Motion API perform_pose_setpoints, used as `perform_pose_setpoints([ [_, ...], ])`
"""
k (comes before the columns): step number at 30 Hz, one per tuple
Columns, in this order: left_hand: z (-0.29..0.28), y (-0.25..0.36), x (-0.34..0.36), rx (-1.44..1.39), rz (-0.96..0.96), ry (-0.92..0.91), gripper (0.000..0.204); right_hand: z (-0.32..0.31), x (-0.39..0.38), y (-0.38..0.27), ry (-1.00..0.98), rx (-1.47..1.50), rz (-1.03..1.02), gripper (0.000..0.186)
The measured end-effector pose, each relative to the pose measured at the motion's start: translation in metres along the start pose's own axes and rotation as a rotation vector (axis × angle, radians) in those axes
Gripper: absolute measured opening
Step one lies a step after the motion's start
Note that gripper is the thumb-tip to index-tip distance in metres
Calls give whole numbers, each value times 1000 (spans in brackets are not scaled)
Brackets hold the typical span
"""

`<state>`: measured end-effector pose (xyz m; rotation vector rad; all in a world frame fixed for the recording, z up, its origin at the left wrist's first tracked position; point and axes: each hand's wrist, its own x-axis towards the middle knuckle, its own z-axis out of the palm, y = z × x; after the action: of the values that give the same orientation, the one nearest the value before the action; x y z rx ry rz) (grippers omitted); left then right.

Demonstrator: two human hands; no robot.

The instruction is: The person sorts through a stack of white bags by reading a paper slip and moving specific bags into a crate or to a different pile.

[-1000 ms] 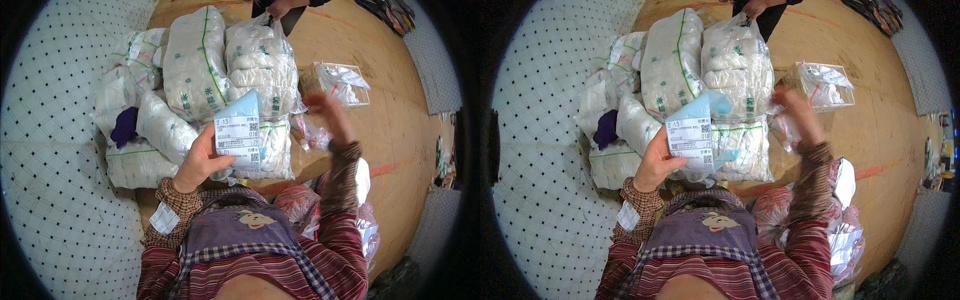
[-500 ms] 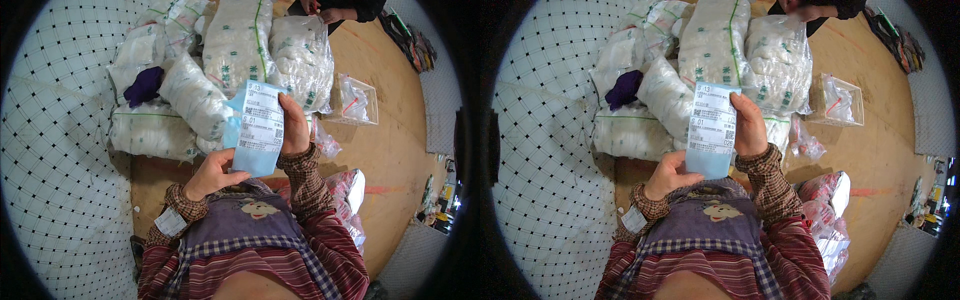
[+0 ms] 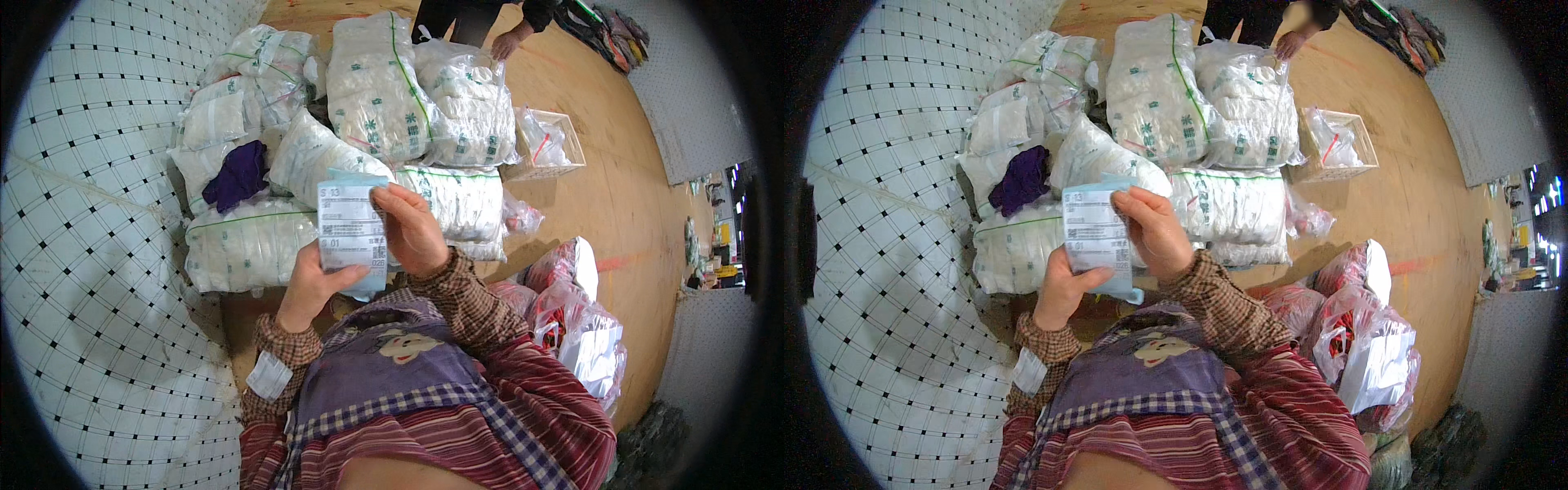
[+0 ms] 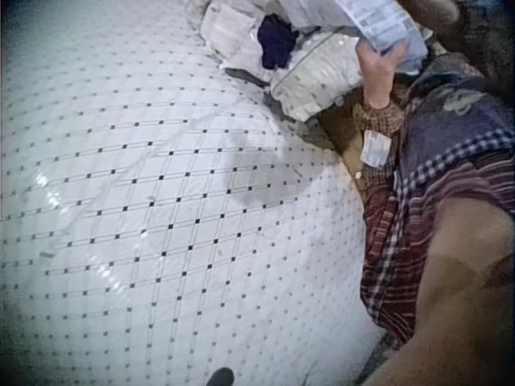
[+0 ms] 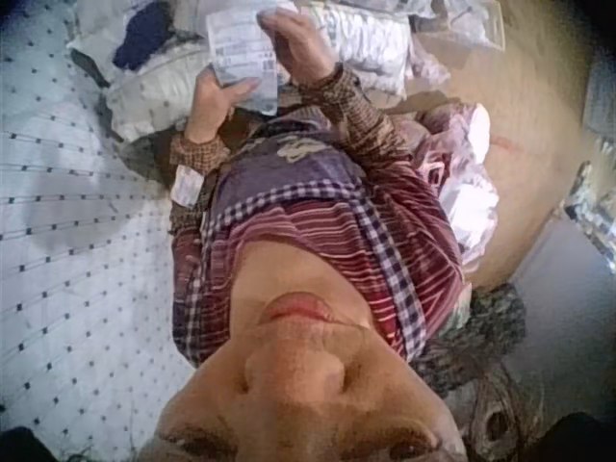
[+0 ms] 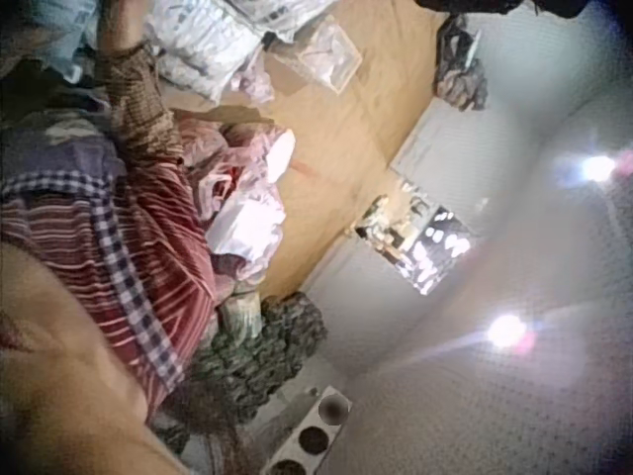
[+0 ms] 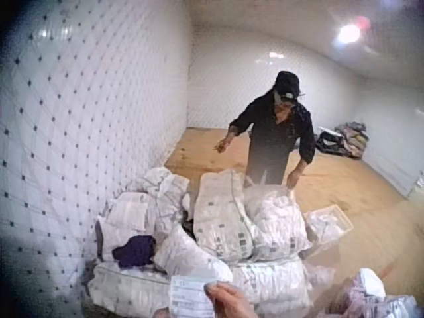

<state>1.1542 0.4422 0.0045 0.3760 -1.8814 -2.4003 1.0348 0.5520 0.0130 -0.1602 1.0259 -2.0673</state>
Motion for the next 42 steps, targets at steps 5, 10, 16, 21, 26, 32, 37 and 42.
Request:
perform_pose_setpoints([
  [5, 11, -2, 22, -24, 46, -135, 25, -45, -14, -26, 342, -763, -476, 17],
  [10, 31, -3, 60, 149, -16, -186, 30, -51, -23, -68, -140, -1282, -705, 35],
  [16, 64, -21, 131, 456, -54, -288, 21, -118, 31, -86, -337, -1309, -646, 31],
  [21, 79, -51, 187, 415, -328, -244, 24, -204, 99, -118, -300, -914, -95, 30],
  [26, 96, -75, 219, 354, -490, -189, 26, -349, 240, -132, 513, -388, -507, 19],
  [32, 99, -84, 222, 301, -683, -121, 27, -356, 310, -98, 824, -938, -205, 43],
  [37, 99, -87, 219, 214, -799, -76, 25, -290, 326, -33, 557, -1549, -284, 29],
  [42, 102, -85, 224, 212, -762, -35, 23, -259, 253, 27, 240, -1905, -379, 46],
])
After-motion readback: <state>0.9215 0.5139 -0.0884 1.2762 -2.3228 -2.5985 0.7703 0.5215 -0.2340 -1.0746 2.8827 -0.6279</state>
